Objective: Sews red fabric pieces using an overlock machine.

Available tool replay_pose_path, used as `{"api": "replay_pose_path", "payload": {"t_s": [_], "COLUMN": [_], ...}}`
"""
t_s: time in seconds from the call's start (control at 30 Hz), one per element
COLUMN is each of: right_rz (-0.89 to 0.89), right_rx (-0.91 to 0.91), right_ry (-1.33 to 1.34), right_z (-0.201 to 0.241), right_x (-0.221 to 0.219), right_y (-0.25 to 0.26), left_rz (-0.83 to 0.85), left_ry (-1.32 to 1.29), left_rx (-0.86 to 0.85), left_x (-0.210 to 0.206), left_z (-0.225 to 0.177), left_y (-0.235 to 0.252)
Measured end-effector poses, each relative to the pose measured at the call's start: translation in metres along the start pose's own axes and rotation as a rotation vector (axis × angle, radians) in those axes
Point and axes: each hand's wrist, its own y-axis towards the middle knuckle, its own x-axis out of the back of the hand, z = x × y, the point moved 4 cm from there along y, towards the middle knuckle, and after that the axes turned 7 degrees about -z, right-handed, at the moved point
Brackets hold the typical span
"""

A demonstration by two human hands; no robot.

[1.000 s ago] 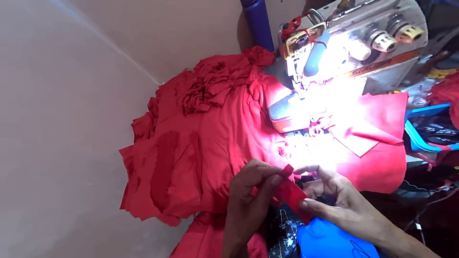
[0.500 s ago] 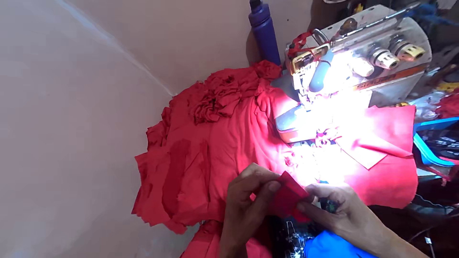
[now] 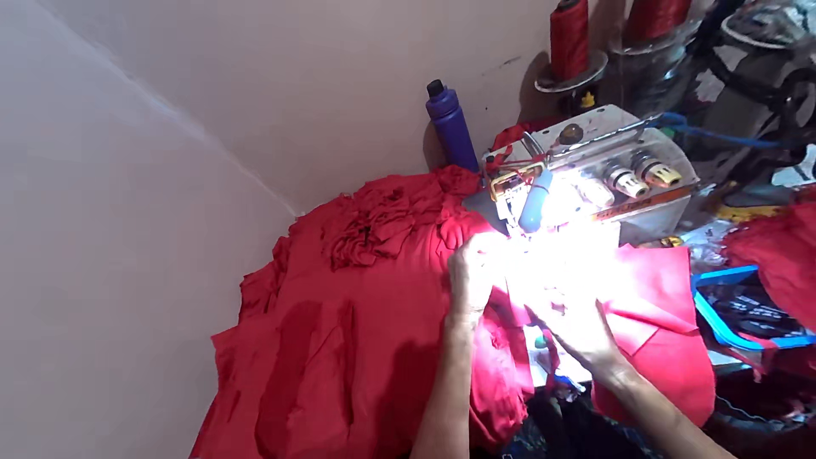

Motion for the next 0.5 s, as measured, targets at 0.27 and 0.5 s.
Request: {"api": "replay_pose_path", "payload": {"t_s": [0.27, 0.5], "right_rz": [-0.076, -0.148], "right_rx": [0.139, 0.122], "right_ry": [-0.055, 0.048], "right_z": [-0.016, -0.021], "right_x": [0.002, 0.013], "right_y": [-0.022, -0.028], "left_rz": [-0.012, -0.110], "left_ry": [0.423, 0.591], "left_rx": [-0.155, -0.170], "left_x": [-0.016, -0.027], "left_z": [-0.026, -0.045], "left_y": [-0.027, -0.069]}}
